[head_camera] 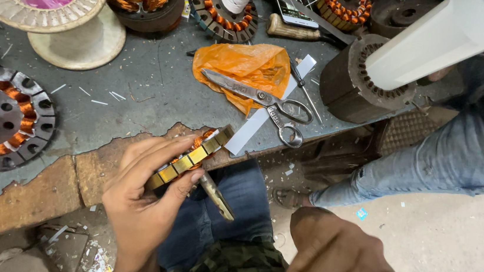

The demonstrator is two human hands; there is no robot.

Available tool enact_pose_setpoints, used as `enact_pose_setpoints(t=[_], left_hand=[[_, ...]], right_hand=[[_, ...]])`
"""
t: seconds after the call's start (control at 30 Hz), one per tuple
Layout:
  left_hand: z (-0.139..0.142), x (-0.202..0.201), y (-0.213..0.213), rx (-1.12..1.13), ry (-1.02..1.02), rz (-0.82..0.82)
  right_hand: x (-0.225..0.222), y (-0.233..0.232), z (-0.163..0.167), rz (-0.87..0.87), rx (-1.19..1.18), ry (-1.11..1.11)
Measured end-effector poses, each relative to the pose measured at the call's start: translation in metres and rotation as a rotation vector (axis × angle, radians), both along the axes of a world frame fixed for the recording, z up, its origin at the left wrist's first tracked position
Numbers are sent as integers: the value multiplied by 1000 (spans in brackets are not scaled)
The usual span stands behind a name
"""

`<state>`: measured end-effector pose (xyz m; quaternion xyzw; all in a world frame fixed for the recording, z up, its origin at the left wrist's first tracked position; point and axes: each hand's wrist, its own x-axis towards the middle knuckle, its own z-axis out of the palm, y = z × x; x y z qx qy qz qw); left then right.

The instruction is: The person cuts small strips of white insulating material with scissors and places them into the slots of a stator core. They then use a screwdriver to press the strips into place and adjust the copper windings. The person repeats this process for multiple slots on the stator.

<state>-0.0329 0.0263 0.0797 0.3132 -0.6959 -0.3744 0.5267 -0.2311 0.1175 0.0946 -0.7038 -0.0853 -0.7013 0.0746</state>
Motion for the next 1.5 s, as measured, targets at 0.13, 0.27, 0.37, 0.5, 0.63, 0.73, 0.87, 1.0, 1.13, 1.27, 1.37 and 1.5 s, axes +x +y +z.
enact_pose_setpoints(t=[0.13,0.27,0.37,0.5,0.63,0.73,0.87,1.0,1.13,1.27,1.37,1.5], left_hand=[[0,1,1,-20,-30,0],[4,3,5,27,-61,-11],[4,3,4,34,-48,-29],[-4,2,0,-4,-20,-46],[-11,16,-10,-59,-15,-67],[-12,20,-16,-78,23,-70],[-10,22,-20,-49,37,-92],[-13,20,-22,-25,60,-111],[-16,21,-24,-25,56,-124],[-18,23,-26,-30,44,-131],[-18,24,-27,-28,51,-139],[-19,24,-30,-38,55,-151]], right_hand=[[-7,10,-11,38,19,-1],[-12,20,-25,31,102,8],[-12,19,-23,38,124,7],[-12,20,-13,-4,251,52],[0,-6,-45,-326,435,-70],[16,-22,-66,-824,564,-86],[15,-40,-55,-986,415,189],[18,-43,-39,-994,331,355],[24,-44,-40,-1081,434,411],[23,-52,-42,-1118,386,461],[22,-57,-39,-1089,375,473],[18,-70,-40,-998,296,381]])
